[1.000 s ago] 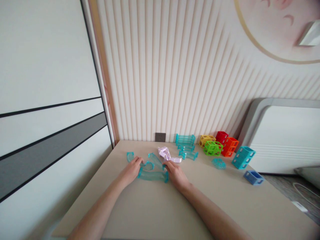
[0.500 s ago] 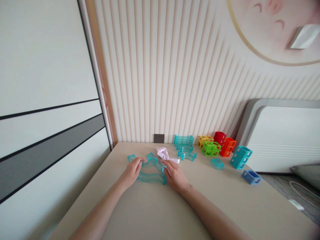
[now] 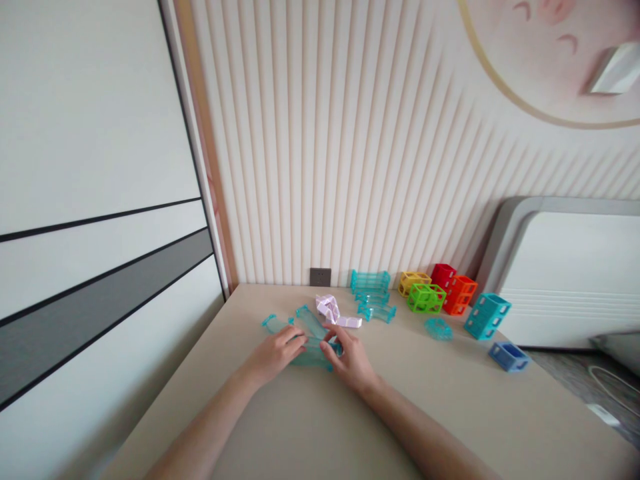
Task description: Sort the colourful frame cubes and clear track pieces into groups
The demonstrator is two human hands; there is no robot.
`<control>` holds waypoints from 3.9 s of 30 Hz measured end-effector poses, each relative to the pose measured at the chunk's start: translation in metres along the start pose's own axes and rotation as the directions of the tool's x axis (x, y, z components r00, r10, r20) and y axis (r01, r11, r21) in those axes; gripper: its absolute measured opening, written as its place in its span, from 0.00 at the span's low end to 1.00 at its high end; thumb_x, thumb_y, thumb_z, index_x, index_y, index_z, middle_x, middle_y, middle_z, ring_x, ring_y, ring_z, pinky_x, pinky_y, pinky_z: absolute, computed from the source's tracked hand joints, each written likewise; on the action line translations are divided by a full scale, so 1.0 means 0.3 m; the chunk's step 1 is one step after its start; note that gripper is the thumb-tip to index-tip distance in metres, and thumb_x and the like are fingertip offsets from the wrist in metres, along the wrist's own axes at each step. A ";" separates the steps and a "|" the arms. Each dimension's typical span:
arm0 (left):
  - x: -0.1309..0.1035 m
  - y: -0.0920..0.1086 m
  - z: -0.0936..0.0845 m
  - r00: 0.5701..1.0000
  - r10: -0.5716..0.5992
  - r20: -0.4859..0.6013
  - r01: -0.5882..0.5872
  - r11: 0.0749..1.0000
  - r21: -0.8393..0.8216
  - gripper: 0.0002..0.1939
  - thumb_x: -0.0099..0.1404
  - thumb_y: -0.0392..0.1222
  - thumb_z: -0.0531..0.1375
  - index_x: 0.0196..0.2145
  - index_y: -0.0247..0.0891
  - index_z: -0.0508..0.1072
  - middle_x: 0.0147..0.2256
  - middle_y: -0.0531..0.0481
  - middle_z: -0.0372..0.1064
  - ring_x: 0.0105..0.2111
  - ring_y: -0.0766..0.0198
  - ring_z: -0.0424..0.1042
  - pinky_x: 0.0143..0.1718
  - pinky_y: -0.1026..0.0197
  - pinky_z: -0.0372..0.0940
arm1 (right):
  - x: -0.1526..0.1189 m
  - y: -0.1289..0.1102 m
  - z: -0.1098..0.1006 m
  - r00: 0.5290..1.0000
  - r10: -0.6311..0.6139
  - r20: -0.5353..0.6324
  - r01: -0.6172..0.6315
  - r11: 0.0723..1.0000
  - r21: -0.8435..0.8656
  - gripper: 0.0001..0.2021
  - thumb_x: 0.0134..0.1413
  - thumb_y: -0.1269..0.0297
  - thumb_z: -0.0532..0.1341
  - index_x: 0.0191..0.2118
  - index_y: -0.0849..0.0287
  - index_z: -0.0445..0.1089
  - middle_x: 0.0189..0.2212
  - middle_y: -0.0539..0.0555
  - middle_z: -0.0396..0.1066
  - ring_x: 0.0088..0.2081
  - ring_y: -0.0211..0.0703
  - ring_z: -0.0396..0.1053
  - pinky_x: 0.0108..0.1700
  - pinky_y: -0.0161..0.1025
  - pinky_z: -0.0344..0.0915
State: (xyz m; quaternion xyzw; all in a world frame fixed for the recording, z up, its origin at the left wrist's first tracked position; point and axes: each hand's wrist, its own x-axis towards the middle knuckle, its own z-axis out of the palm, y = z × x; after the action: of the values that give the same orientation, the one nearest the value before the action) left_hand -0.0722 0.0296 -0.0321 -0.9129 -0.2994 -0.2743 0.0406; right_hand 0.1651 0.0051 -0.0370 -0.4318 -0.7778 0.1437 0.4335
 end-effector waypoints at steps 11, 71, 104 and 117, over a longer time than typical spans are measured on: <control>-0.021 -0.027 0.009 0.987 -0.159 0.005 0.159 0.986 -0.049 0.24 0.70 0.37 0.55 0.62 0.47 0.59 0.53 0.46 0.69 0.53 0.58 0.71 0.54 0.54 0.69 | 0.014 0.003 -0.029 0.984 -0.094 -0.150 0.104 0.993 0.058 0.10 0.66 0.63 0.56 0.35 0.57 0.71 0.33 0.54 0.71 0.34 0.40 0.71 0.37 0.35 0.68; 0.778 0.087 0.396 0.799 -0.577 0.170 0.593 0.802 -0.069 0.18 0.64 0.42 0.61 0.50 0.33 0.69 0.44 0.36 0.76 0.48 0.52 0.75 0.47 0.58 0.65 | 0.186 0.649 -0.380 0.890 0.352 -0.289 -0.411 0.895 -0.174 0.28 0.49 0.64 0.66 0.57 0.62 0.67 0.44 0.60 0.76 0.45 0.52 0.75 0.49 0.48 0.70; 0.800 0.053 0.433 0.775 -0.580 0.252 0.598 0.802 0.009 0.16 0.63 0.41 0.64 0.46 0.32 0.70 0.47 0.35 0.72 0.51 0.51 0.72 0.49 0.58 0.63 | 0.192 0.673 -0.381 0.891 0.403 -0.210 -0.444 0.869 -0.217 0.28 0.51 0.64 0.65 0.59 0.67 0.67 0.45 0.65 0.76 0.45 0.54 0.74 0.49 0.45 0.69; 0.794 0.066 0.427 0.774 -0.588 0.235 0.603 0.798 0.008 0.19 0.62 0.41 0.66 0.48 0.34 0.68 0.46 0.37 0.73 0.49 0.52 0.73 0.47 0.58 0.64 | 0.191 0.688 -0.379 0.898 0.379 -0.222 -0.427 0.871 -0.242 0.27 0.49 0.65 0.65 0.57 0.62 0.68 0.43 0.61 0.76 0.44 0.52 0.74 0.48 0.45 0.69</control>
State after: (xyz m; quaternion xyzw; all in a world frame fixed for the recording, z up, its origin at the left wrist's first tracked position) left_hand 0.1598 0.1689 -0.0135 -0.7972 -0.5659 -0.1773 -0.1134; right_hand 0.3544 0.1546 -0.0626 -0.6531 -0.6435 0.0810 0.3910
